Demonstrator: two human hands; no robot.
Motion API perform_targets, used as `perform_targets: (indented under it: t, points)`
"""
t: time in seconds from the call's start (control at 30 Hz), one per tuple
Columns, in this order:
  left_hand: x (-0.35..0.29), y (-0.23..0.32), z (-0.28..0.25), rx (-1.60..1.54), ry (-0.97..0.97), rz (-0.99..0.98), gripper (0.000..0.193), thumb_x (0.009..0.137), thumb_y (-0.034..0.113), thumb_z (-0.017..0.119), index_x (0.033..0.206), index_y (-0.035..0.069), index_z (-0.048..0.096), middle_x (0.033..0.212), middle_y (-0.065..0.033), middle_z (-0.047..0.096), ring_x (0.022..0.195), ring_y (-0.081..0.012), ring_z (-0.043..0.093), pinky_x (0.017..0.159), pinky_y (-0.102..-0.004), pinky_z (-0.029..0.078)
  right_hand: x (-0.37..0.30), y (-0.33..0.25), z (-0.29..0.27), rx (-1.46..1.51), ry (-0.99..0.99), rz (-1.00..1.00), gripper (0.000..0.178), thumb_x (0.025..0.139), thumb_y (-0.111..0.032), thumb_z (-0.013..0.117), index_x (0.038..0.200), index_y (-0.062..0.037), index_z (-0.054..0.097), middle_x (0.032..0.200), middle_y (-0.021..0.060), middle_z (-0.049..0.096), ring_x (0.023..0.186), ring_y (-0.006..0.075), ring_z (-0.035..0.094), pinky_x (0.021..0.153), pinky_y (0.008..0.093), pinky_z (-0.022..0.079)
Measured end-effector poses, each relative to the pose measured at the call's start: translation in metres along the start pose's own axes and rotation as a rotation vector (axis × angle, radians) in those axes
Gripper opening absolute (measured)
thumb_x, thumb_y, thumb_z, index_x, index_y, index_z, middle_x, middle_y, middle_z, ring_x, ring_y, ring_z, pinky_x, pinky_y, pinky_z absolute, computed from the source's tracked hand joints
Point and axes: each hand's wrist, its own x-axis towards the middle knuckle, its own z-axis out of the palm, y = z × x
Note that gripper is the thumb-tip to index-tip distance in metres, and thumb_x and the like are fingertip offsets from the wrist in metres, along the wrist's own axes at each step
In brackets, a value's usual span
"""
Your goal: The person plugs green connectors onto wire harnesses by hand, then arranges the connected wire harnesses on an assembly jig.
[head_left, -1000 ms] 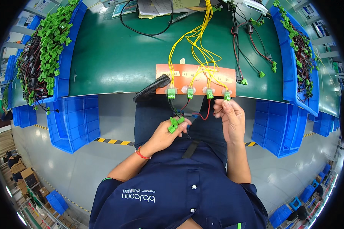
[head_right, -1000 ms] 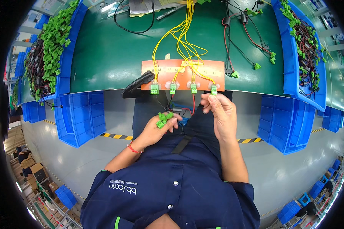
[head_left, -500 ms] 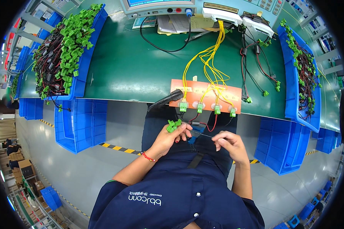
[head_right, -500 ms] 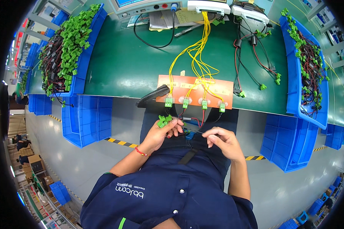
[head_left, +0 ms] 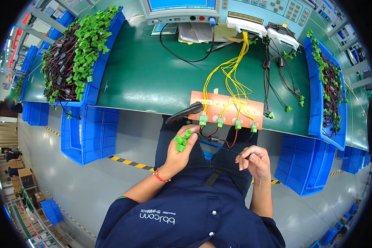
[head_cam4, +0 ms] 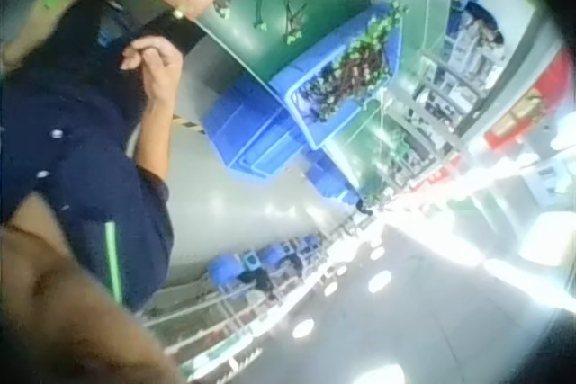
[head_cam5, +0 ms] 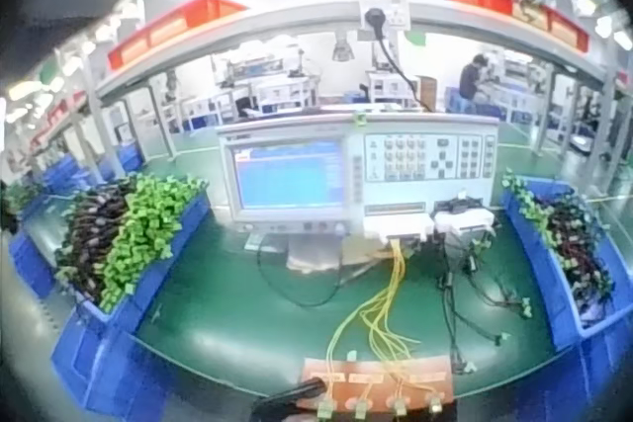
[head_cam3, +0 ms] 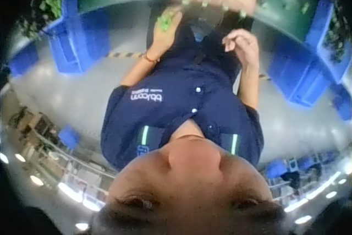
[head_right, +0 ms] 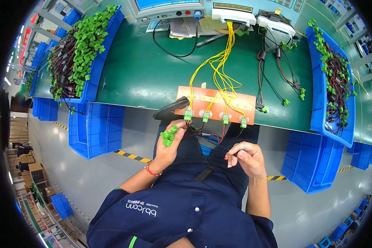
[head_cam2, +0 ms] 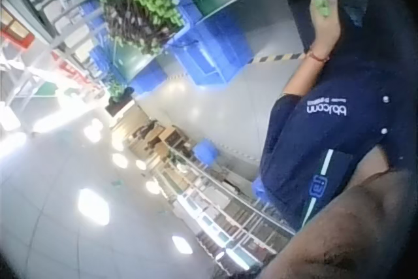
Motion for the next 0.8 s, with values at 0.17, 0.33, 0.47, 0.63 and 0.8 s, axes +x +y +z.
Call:
perform_targets:
  t: [0.17,0.33,0.47,0.63,0.8]
  points:
    - [0.016,0.018,0.015,-0.426,-0.131,-0.150,0.034,0.103,0.023,0.048,0.117,-0.005,0.061,0.108,-0.0107,0.066,0.093,-0.0163,0.063,0.090,-0.0303,0.049,-0.003,-0.006,0.000,-0.066,0.053,-0.038,0.027,0.094,-0.018,0.060,0.098,0.0082,0.065,0.072,0.0127,0.063,0.064,0.0208,0.063,0.076,0.0355,0.053]
    - [0.022,0.018,0.020,-0.525,-0.179,-0.305,0.037,0.103,0.029,0.048,0.112,-0.004,0.063,0.081,-0.0049,0.064,0.072,-0.0101,0.058,0.067,-0.0249,0.048,-0.004,-0.018,-0.001,-0.319,0.300,0.053,0.025,0.097,-0.016,0.057,0.101,0.0072,0.066,0.080,0.0107,0.063,0.074,0.0161,0.060,0.076,0.0330,0.050]
    - [0.022,0.025,0.027,-0.597,-0.182,-0.405,0.034,0.103,0.030,0.050,0.106,-0.001,0.064,0.065,0.0035,0.046,0.058,-0.0041,0.040,0.053,-0.0217,0.033,0.015,-0.013,0.017,-0.748,0.241,-0.057,0.031,0.096,-0.020,0.057,0.110,0.0071,0.063,0.117,0.0119,0.057,0.105,0.0155,0.055,0.093,0.0295,0.042]
    - [0.018,0.025,0.031,-0.635,-0.191,-0.456,0.029,0.102,0.029,0.052,0.099,0.002,0.062,0.061,0.0075,0.035,0.052,-0.0014,0.028,0.047,-0.0215,0.022,0.037,-0.001,0.055,-0.073,0.191,0.096,0.035,0.102,-0.023,0.047,0.121,0.0050,0.054,0.072,0.0066,0.060,0.063,0.0156,0.060,0.066,0.0295,0.051]
    - [0.016,0.030,0.020,-0.687,-0.287,-0.526,0.029,0.103,0.030,0.050,0.089,0.005,0.057,0.057,0.0097,0.032,0.048,-0.0012,0.025,0.045,-0.0227,0.017,0.016,0.004,0.043,-0.114,0.113,0.152,0.033,0.104,-0.025,0.044,0.105,0.0038,0.060,0.051,-0.0026,0.040,0.044,0.0076,0.043,0.050,0.0261,0.044]
